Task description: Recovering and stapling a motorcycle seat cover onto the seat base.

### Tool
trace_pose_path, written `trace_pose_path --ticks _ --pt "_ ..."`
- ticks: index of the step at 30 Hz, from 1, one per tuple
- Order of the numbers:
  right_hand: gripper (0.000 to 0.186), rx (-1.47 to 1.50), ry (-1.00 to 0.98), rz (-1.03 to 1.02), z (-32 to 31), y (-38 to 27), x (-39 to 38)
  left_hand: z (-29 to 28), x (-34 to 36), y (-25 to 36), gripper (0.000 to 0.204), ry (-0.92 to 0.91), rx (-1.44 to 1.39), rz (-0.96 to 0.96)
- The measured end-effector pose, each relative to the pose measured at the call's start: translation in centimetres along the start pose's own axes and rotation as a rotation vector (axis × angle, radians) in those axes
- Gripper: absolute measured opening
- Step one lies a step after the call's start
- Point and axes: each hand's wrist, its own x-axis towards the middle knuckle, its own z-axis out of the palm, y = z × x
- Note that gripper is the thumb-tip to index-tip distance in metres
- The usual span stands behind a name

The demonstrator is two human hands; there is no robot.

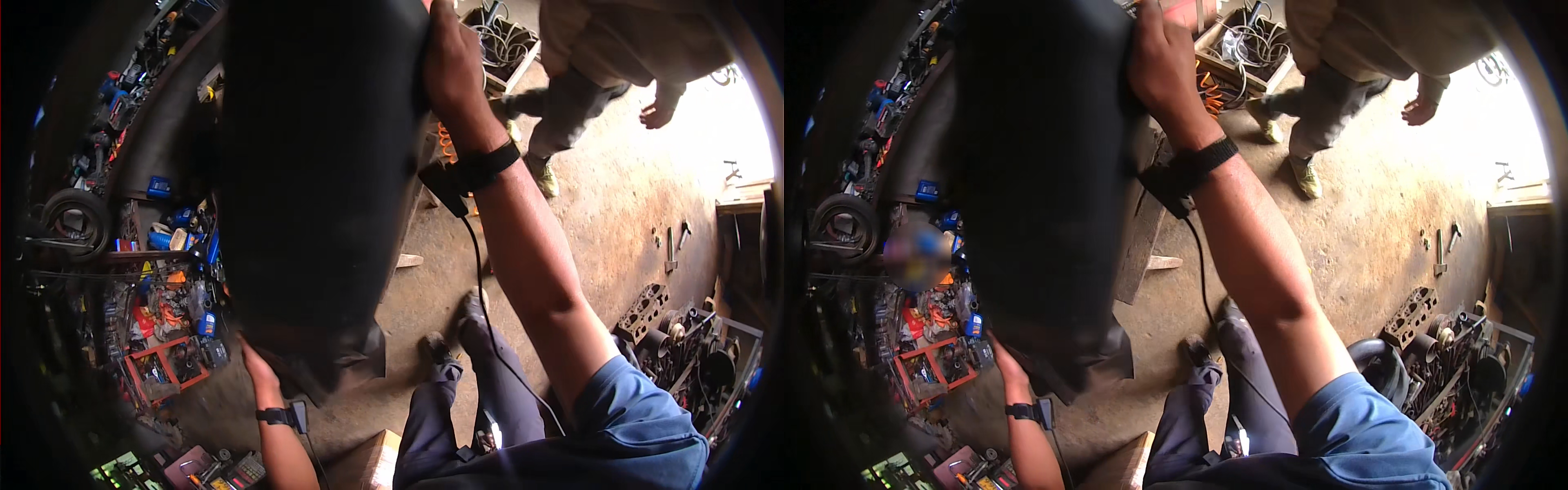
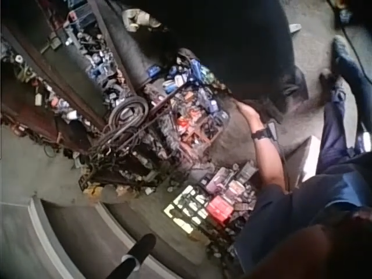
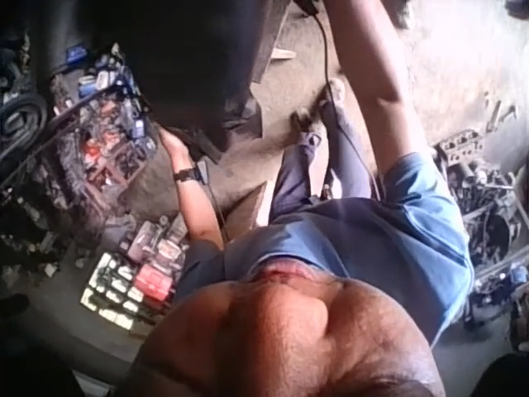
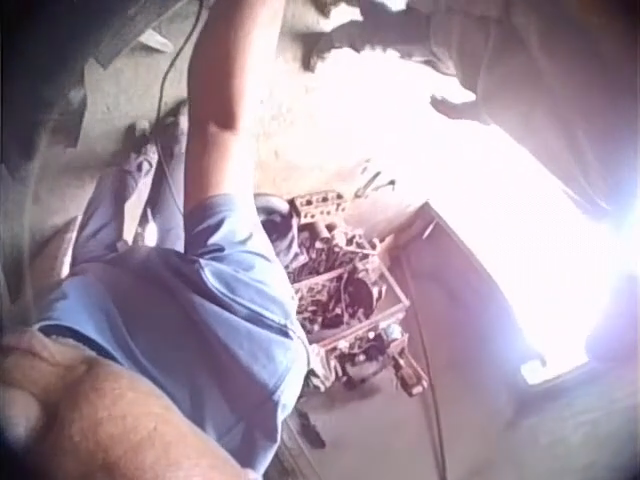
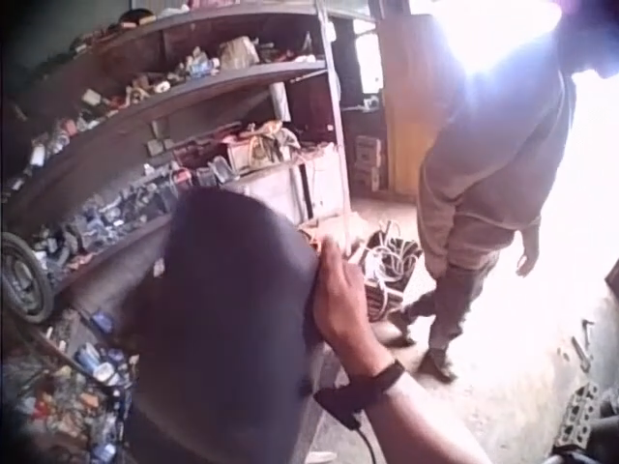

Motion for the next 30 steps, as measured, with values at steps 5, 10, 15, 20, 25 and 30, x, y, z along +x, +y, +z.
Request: trace_pose_path --ticks 5,10,15,20,25,30 --pt "0.032 0.012 0.486 -0.6 -4.7 -12.9 15.9 4.9 3.8 5.1 0.08 0.02 -0.288 0.05" --pt "0.033 0.298 -0.31 -0.515 -8.3 -27.4 20.1 16.4 -0.8 15.5 0.08 -0.018 -0.207 -0.008" --pt "0.059 0.293 -0.647 -0.926 -8.7 -38.1 21.1 28.9 -11.6 24.6 0.101 -0.633 -1.092 -0.155" --pt "0.052 0.46 -0.539 -1.271 -1.0 -33.1 11.0 32.8 -3.5 21.0 0.075 -0.771 -1.326 -0.06" --pt "0.035 0.506 -0.476 -1.472 0.6 -22.9 -3.8 31.4 0.6 7.8 0.05 -0.673 -1.245 0.154" --pt "0.042 0.312 -0.441 -1.59 1.7 -10.3 -18.3 32.0 10.0 -5.6 0.046 -0.519 -0.838 0.376"
